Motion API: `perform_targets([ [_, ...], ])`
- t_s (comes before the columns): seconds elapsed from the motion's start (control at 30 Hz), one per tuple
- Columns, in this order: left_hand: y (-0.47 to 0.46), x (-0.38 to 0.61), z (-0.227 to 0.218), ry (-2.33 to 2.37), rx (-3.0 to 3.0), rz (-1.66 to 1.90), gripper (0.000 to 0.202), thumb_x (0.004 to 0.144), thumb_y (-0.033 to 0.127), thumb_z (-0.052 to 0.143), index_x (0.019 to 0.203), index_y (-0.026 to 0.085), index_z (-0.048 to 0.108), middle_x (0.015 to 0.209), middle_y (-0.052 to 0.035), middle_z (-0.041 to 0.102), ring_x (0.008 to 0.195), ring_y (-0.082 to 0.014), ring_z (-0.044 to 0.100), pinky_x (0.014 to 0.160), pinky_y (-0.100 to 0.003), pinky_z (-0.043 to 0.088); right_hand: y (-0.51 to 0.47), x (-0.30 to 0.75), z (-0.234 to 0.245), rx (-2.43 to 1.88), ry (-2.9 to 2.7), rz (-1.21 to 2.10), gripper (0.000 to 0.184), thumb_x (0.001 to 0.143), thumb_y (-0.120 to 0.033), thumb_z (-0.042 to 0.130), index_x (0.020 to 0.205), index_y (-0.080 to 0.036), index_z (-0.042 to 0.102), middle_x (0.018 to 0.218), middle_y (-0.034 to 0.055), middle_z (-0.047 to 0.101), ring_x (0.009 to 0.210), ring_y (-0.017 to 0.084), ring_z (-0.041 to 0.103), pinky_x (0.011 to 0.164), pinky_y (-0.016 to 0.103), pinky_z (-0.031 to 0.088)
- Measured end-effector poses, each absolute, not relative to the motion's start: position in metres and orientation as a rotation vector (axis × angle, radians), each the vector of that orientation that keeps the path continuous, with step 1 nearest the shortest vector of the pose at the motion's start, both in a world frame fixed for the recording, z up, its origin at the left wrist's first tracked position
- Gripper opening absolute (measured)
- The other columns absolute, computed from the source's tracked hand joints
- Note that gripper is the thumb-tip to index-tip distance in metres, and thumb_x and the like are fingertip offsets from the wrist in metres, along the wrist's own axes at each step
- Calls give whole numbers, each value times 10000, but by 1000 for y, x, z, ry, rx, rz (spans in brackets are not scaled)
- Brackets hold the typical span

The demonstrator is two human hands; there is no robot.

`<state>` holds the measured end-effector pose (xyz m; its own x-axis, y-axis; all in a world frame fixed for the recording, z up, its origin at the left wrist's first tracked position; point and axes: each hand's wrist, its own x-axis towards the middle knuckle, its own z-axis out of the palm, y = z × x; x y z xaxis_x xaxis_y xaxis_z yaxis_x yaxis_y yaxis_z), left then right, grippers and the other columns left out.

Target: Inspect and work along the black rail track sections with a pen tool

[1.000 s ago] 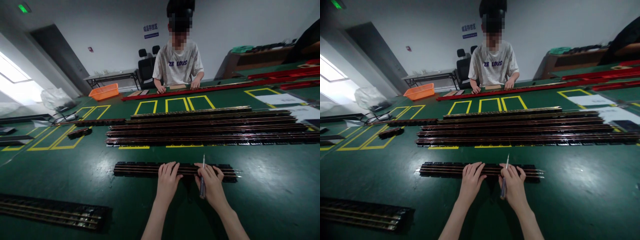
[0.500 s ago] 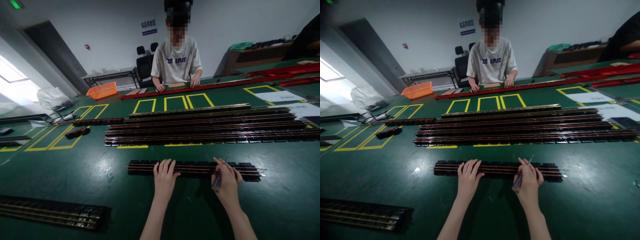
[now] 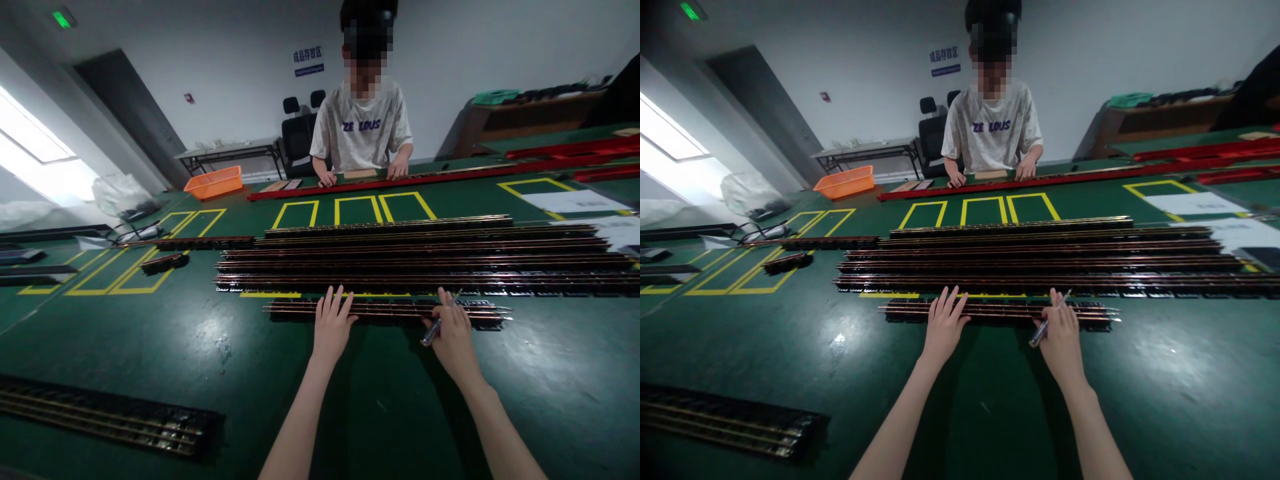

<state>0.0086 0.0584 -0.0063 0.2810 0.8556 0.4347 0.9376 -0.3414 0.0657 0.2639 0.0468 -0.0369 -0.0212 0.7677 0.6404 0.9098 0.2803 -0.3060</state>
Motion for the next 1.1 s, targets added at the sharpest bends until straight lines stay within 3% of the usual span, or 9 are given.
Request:
perform_targets([
  [0.17, 75, 12, -6, -1722, -2338, -588, 489, 896, 368, 418, 1364, 247, 344, 1462, -57, 305, 1367, -273, 181, 1063, -503, 287, 66, 269, -37, -1523, -1830, -284, 66, 855, -242, 419, 820, -190, 401, 1363, 224, 401, 1298, 324, 320, 989, 541, 302],
  [0.47, 86, 14, -11, -1686, -2312, -638, 483, 885, 393, 436, 1343, 254, 368, 1429, -43, 370, 1341, -266, 261, 1056, -502, 302, 76, 273, -44, -1499, -1837, -373, 125, 855, -294, 443, 827, -176, 417, 1333, 249, 416, 1292, 344, 315, 963, 552, 323],
  [0.6, 82, 17, -9, -1711, -2265, -687, 507, 880, 406, 440, 1348, 227, 362, 1426, -79, 368, 1341, -272, 260, 1036, -503, 329, 68, 266, -34, -1523, -1806, -419, 152, 858, -305, 450, 858, -154, 437, 1349, 253, 382, 1292, 363, 297, 955, 547, 322],
  [0.7, 73, 18, -8, -1760, -2204, -730, 497, 879, 331, 454, 1344, 182, 365, 1412, -124, 374, 1331, -276, 279, 1009, -487, 368, 59, 261, -25, -1574, -1780, -510, 167, 840, -313, 482, 854, -150, 446, 1322, 245, 404, 1247, 372, 333, 912, 509, 357],
  [0.77, 64, 18, -8, -1800, -2154, -770, 459, 865, 237, 465, 1310, 144, 407, 1364, -148, 421, 1304, -275, 326, 991, -462, 393, 51, 260, -21, -1643, -1737, -579, 140, 825, -299, 488, 833, -164, 449, 1202, 215, 502, 1120, 354, 436, 843, 467, 391],
  [0.83, 53, 17, -8, -1812, -2141, -813, 396, 846, 191, 476, 1237, 130, 483, 1267, -142, 505, 1240, -261, 406, 981, -442, 404, 45, 260, -19, -1741, -1725, -626, 98, 807, -264, 487, 813, -174, 448, 954, 168, 578, 877, 301, 511, 724, 409, 411],
  [0.9, 41, 17, -10, -1822, -2159, -832, 293, 835, 169, 486, 1114, 137, 569, 1154, -112, 572, 1149, -232, 485, 958, -418, 425, 41, 261, -18, -1800, -1744, -635, 68, 796, -240, 472, 787, -180, 442, 731, 108, 529, 716, 261, 488, 620, 354, 393],
  [0.97, 31, 17, -11, -1868, -2182, -802, 221, 828, 158, 492, 1017, 151, 606, 1101, -88, 594, 1103, -219, 513, 934, -412, 442, 40, 262, -19, -1792, -1829, -595, 49, 775, -218, 472, 761, -194, 432, 653, 68, 479, 659, 243, 460, 579, 325, 367],
  [1.1, 16, 16, -10, -1982, -2175, -760, 250, 830, 167, 490, 1065, 167, 575, 1114, -68, 595, 1077, -204, 534, 912, -418, 462, 43, 262, -19, -1775, -1915, -551, 46, 749, -195, 467, 746, -206, 422, 665, 69, 480, 672, 246, 453, 586, 321, 357],
])
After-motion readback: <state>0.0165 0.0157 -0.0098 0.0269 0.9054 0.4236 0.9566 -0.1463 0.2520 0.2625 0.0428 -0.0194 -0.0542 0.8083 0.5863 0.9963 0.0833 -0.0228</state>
